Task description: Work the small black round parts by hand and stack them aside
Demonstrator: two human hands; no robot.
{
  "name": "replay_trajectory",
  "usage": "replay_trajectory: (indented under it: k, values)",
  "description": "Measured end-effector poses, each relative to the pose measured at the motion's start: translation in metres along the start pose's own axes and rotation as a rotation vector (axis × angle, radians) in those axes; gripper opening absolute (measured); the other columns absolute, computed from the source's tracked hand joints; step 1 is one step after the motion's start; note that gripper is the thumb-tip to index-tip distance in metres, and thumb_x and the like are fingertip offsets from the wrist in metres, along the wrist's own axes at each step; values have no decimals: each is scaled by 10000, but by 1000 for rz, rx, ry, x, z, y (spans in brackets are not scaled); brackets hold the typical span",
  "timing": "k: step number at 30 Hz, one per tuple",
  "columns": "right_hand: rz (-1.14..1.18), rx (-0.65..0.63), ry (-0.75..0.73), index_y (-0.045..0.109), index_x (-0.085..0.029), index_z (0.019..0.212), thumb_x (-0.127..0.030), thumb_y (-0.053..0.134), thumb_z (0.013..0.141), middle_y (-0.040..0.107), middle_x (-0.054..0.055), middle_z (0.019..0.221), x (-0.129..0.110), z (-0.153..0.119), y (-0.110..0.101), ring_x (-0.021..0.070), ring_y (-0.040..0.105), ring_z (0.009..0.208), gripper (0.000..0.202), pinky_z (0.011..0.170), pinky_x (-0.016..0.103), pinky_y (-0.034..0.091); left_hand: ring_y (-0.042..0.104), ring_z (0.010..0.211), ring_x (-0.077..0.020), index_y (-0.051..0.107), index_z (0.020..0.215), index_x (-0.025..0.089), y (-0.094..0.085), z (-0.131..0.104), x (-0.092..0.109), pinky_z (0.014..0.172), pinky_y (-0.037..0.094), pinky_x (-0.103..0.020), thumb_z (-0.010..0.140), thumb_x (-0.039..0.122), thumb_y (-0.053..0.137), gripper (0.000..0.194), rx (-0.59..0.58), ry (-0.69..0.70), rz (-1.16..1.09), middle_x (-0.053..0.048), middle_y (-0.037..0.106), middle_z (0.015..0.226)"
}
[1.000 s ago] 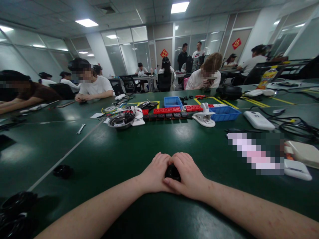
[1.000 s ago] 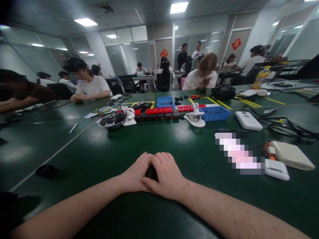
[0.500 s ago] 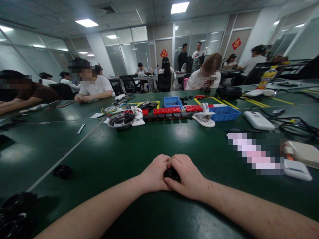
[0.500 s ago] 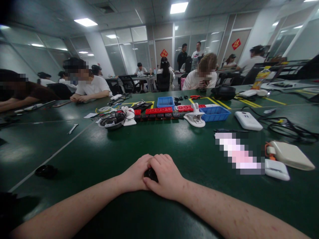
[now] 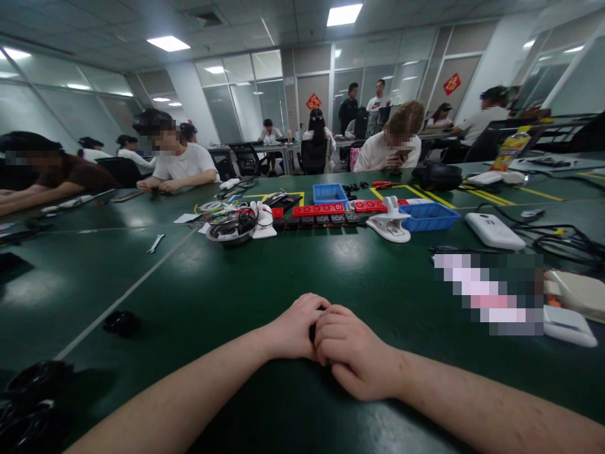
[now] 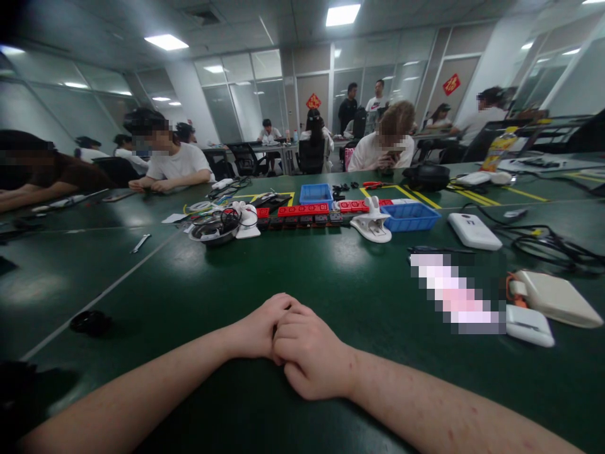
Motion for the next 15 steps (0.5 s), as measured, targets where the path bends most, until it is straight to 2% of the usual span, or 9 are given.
replay_trajectory:
  k: [5, 9, 12, 15]
  values:
    - [16, 68, 5, 503, -188, 689, -131, 357, 619, 562, 12, 689, -5, 0, -6, 143, 518, 738, 172, 930, 390, 309, 477, 945, -239, 573, 962, 198, -1, -1, 4, 874, 381, -367, 534, 359, 726, 482, -24, 22, 26, -39, 516, 980]
    - [-24, 119, 69, 509, -179, 890, -171, 393, 667, 587, 47, 864, -3, 0, -13, 179, 511, 886, 252, 955, 427, 276, 431, 1076, -259, 460, 1152, 224, 2, -3, 4, 1008, 246, -439, 577, 400, 700, 648, -25, 23, 33, -54, 488, 1136]
    - [-76, 127, 163, 484, -169, 965, -243, 444, 722, 567, 73, 942, 6, -1, -12, 207, 487, 924, 258, 932, 451, 283, 393, 1135, -267, 421, 1177, 213, 4, -5, 2, 1050, 139, -484, 568, 412, 695, 697, -7, -18, 54, -71, 465, 1187]
    - [-89, 162, 213, 477, -157, 948, -322, 481, 739, 546, 87, 929, 13, -2, -11, 217, 472, 878, 266, 847, 432, 344, 396, 1132, -271, 397, 1181, 192, 4, -5, 2, 1049, 119, -515, 563, 447, 685, 728, 1, -64, 71, -90, 468, 1174]
Point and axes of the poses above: each hand's wrist, its own z-axis towards the middle knuckle, its own y-axis out of the palm, x = y × z, the point moved 6 cm from there along z, towards the middle knuckle
